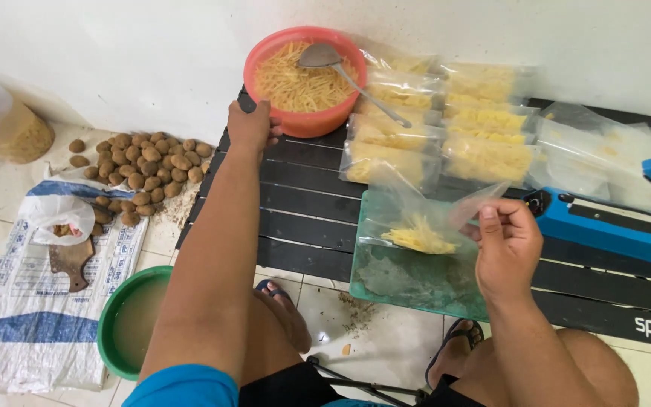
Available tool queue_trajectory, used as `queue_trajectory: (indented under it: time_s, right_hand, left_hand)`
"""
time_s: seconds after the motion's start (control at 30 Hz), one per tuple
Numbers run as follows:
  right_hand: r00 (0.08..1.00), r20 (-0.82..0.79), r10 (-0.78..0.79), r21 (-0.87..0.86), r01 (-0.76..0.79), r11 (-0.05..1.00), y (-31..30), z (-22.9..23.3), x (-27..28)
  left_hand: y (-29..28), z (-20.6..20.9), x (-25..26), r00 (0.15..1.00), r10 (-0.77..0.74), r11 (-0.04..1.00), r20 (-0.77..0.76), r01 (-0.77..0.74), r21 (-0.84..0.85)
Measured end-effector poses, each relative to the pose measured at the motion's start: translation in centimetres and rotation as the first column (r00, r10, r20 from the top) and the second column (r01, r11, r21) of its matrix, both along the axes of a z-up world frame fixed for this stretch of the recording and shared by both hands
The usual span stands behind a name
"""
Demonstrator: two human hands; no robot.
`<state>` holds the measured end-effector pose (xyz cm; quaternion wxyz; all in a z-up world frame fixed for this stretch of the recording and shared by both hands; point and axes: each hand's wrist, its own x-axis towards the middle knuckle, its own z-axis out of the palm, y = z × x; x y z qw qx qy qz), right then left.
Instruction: The person scoops shredded dried fruit from a bowl using a small sieve and places it into a plastic bag, then uses a heat sealer to seal the bag.
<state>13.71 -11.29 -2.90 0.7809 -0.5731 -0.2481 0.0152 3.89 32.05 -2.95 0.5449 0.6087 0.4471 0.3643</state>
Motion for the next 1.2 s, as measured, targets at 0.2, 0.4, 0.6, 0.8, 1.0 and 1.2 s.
queue_trajectory:
  time_s: [0.2, 0.4, 0.6, 0.8, 1.0, 1.2]
  right_hand:
    - [0.999, -0.010, -0.031, -0.029, 0.031, 0.999, -0.3, 1.6, -0.7]
    - [0.999, -0.026, -0.026, -0.060, 0.024, 0.998, -0.7, 2.6, -0.8]
    - [0.999, -0.040, 0.003, -0.085, -0.006, 0.996, -1.0, 2.0, 0.1]
    - [1.000, -0.014, 0.018, -0.097, -0.019, 0.995, -1.3, 2.1, 0.0]
    - [1.000, -0.010, 0.029, -0.084, -0.029, 0.996, -1.3, 2.5, -0.5]
    - [0.998, -0.043, 0.051, -0.088, -0.054, 0.995, -1.4, 2.0, -0.6]
  left_hand:
    - [4.2, -2.9, 2.5, 0.996, 0.086, 0.996, -0.016, -0.086, 0.014]
    - [-0.6, -0.1, 1.6, 0.968, 0.183, 0.959, -0.172, -0.138, 0.248]
    - [1.5, -2.6, 0.9, 0.990, 0.136, 0.981, -0.042, -0.129, 0.144]
    - [-0.3, -2.3, -0.6, 0.983, 0.185, 0.975, -0.001, -0.183, 0.129]
    - [-3.4, -1.2, -3.4, 0.981, 0.181, 0.977, 0.071, -0.188, 0.102]
    - [-5.9, -0.6, -6.1, 0.983, 0.170, 0.984, 0.069, -0.172, 0.033]
